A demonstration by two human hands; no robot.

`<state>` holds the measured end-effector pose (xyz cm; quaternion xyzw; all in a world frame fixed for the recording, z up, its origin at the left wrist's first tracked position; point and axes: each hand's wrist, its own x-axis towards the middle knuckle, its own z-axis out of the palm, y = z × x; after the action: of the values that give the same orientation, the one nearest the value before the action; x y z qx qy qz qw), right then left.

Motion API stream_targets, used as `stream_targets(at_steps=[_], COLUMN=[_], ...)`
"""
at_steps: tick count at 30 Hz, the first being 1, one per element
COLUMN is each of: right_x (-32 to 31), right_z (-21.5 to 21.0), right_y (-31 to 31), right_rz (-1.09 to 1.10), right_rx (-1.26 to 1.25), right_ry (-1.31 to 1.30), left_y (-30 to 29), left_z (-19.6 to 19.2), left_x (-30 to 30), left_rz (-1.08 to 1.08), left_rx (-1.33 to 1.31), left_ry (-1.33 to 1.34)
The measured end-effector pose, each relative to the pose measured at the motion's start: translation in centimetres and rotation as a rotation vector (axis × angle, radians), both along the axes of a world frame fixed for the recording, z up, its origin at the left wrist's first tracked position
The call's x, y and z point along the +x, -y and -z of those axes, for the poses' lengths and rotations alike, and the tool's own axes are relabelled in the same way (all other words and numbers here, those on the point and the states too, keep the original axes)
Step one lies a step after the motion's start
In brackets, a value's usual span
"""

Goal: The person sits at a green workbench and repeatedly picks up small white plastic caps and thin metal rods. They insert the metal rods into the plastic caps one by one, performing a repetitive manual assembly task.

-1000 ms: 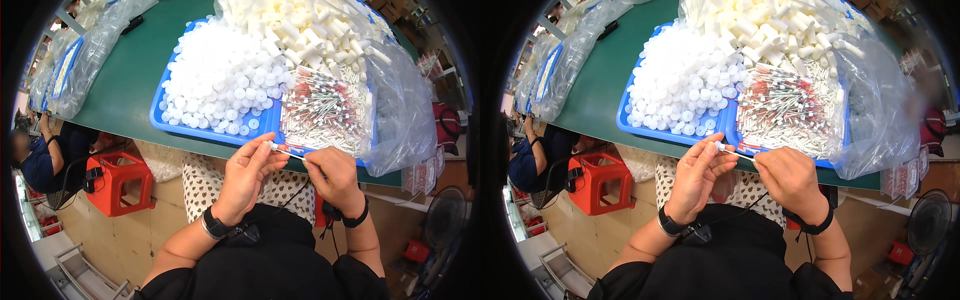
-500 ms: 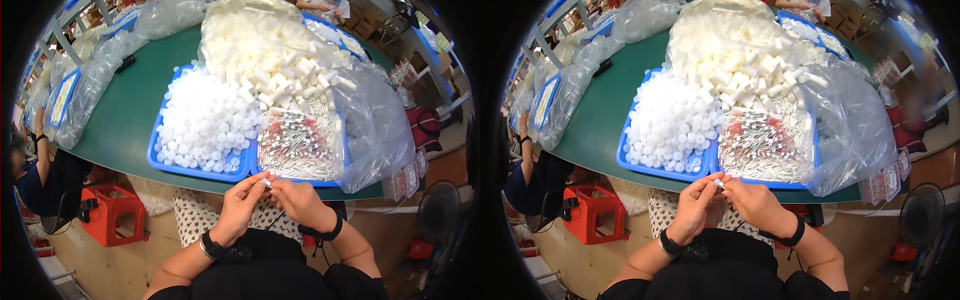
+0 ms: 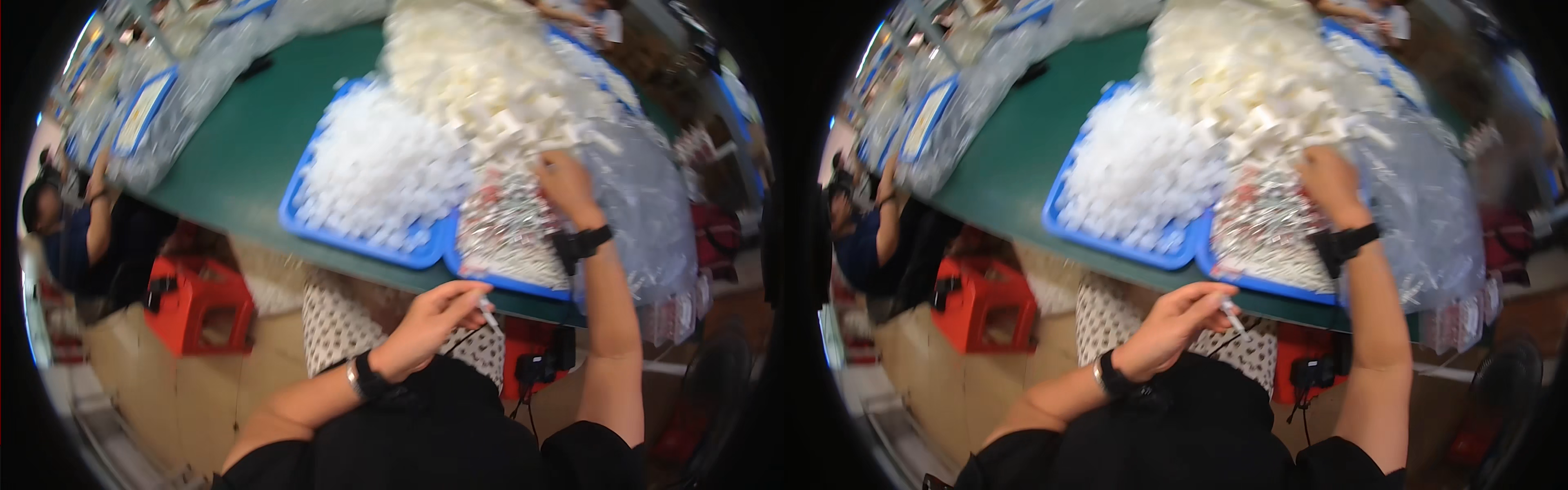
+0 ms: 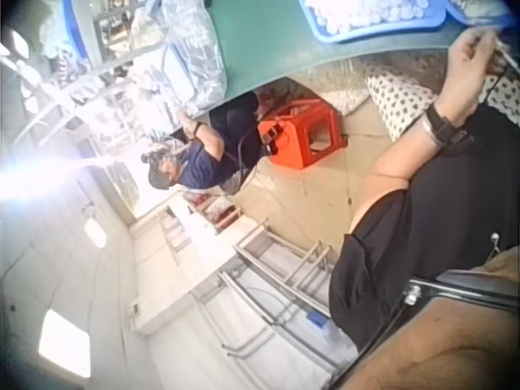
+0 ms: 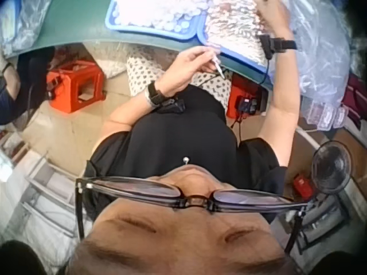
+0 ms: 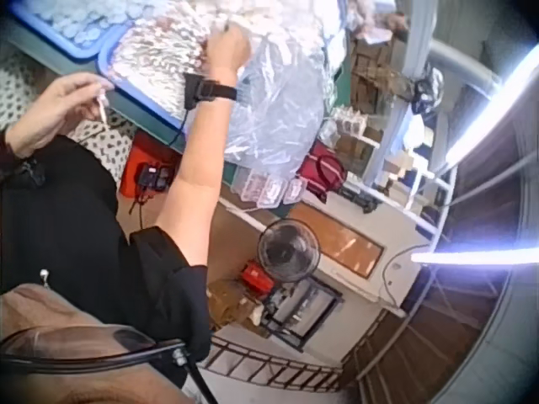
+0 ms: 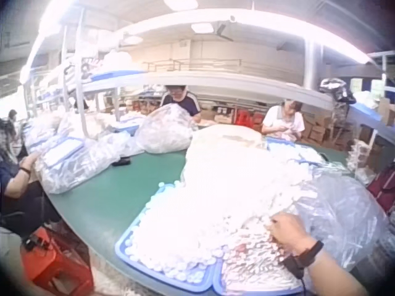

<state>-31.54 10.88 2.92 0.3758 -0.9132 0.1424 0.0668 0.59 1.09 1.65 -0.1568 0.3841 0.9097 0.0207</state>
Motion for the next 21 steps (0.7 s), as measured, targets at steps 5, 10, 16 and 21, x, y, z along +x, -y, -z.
stream_targets(at_steps=[5,10,16,21], right_x=[0.7,10.6,20.4,22.8], right_z=[-2.0,-7.2,-4.5,-2.7], right_y=[-1.9,-3.8,-6.5,-6.1], right_rz=[0.004,-0.117,-0.201,-0.298], right_rx=[-0.247,-0.463,-0.529,-0.456], right_ry=[0.066,0.447,0.727,0.571], left_y=[-1.7,-1.4,-0.7,-0.8], left_z=[0.6,0.0,-0.4,-0.7], left_x=[1.5,2.0,1.8,1.5], left_rz=[0.159,0.081,-0.155,-0.166], left_rx=[-0.044,-0.003,0.142,0.083], left_ry=[0.04,-0.039,-0.11,-0.052])
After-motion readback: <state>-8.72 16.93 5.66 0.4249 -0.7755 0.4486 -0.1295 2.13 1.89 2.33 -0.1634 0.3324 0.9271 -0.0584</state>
